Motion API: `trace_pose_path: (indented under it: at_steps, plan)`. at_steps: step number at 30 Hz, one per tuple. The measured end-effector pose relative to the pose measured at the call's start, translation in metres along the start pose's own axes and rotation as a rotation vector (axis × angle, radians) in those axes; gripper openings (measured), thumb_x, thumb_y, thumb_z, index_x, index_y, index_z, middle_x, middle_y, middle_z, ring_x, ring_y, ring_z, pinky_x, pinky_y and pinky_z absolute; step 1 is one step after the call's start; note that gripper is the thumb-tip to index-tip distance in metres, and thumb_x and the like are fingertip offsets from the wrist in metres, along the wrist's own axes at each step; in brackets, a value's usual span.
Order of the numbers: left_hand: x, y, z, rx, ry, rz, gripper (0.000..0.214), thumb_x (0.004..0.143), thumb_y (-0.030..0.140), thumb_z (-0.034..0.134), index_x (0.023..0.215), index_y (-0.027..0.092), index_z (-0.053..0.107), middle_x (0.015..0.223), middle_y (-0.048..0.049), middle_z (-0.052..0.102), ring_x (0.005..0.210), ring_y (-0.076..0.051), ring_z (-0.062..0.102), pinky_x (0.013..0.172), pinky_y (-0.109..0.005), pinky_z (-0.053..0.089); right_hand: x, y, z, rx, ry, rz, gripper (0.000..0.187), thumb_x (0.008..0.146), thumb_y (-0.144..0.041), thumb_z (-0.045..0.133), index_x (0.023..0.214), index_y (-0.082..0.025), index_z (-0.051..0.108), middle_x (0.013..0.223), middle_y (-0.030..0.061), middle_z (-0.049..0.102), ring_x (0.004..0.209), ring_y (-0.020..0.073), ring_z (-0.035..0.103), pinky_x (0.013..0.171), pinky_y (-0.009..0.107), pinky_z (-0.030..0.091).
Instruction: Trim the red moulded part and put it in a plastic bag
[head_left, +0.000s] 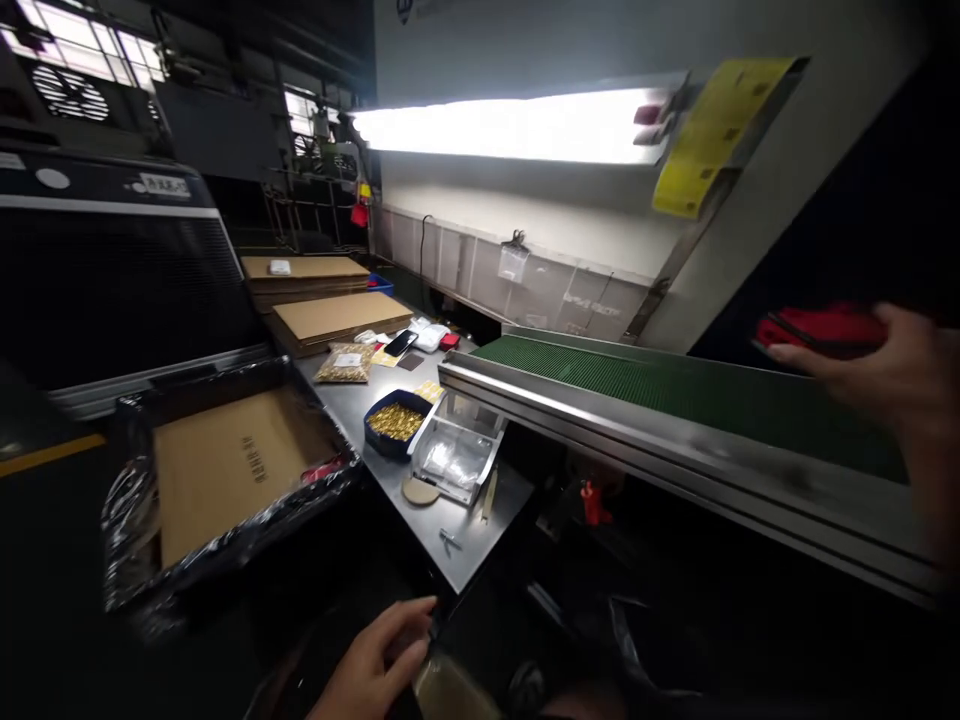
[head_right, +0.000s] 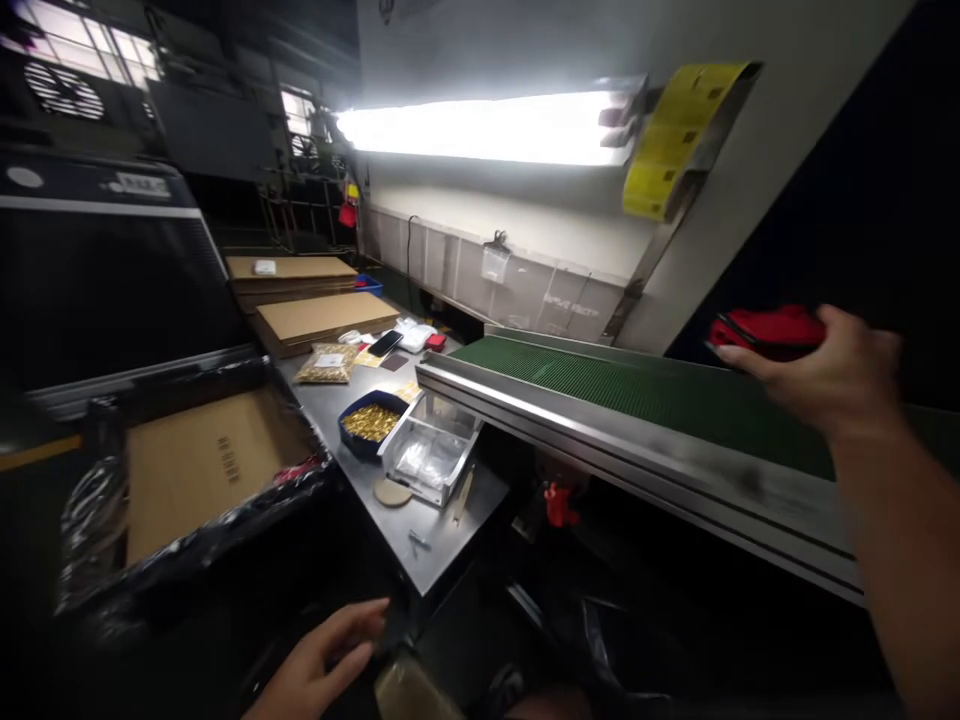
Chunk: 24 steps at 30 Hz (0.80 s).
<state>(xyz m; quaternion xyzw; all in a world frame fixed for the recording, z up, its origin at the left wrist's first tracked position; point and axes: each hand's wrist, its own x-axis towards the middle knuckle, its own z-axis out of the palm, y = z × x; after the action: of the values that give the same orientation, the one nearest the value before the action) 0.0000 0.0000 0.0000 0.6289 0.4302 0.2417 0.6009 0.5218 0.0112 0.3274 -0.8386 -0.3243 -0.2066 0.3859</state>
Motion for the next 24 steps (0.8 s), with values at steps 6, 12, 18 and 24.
trace_pose_path:
  at_steps: [6, 12, 18, 24]
  plan:
    - [0.022, 0.051, 0.021, -0.862, -0.283, -0.110, 0.070, 0.089, 0.070, 0.046, 0.121, 0.011, 0.066, 0.117, -0.0189, 0.068, 0.112, -0.033, 0.062, 0.096, -0.043, 0.047, -0.240, -0.094, 0.034, 0.647, -0.910, -0.675, 0.102, 0.066, -0.039, 0.084, 0.151, -0.023, 0.029, 0.150, 0.0140, 0.039, 0.134, 0.0298, 0.045, 0.106, 0.041, 0.044]
    - [0.001, 0.055, -0.001, -1.323, -0.389, -0.275, 0.076, 0.091, 0.070, 0.039, 0.112, 0.003, 0.069, 0.100, -0.0214, 0.074, 0.101, -0.033, 0.069, 0.100, -0.046, 0.047, -0.391, -0.088, 0.079, 0.728, -1.291, -0.713, 0.125, 0.049, -0.028, 0.090, 0.153, -0.024, 0.022, 0.150, 0.0168, 0.031, 0.138, 0.0353, 0.039, 0.113, 0.046, 0.041]
    - [-0.006, 0.023, -0.041, -1.381, -0.133, -0.242, 0.064, 0.094, 0.060, 0.046, 0.121, 0.006, 0.066, 0.107, -0.0207, 0.073, 0.102, -0.031, 0.070, 0.104, -0.047, 0.046, -0.406, -0.082, 0.156, 0.685, -1.253, -0.620, 0.071, 0.089, -0.055, 0.058, 0.148, -0.027, 0.032, 0.149, 0.0090, 0.042, 0.136, 0.0206, 0.044, 0.112, 0.033, 0.042]
    - [-0.004, 0.030, -0.088, -1.263, -0.016, 0.029, 0.065, 0.092, 0.052, 0.055, 0.148, 0.023, 0.038, 0.124, -0.0178, 0.066, 0.115, -0.034, 0.064, 0.105, -0.055, 0.044, -0.446, -0.124, 0.270, 0.150, -0.946, -0.681, 0.055, 0.088, -0.034, 0.062, 0.133, -0.005, 0.050, 0.123, 0.0217, 0.060, 0.114, 0.0338, 0.054, 0.097, 0.046, 0.047]
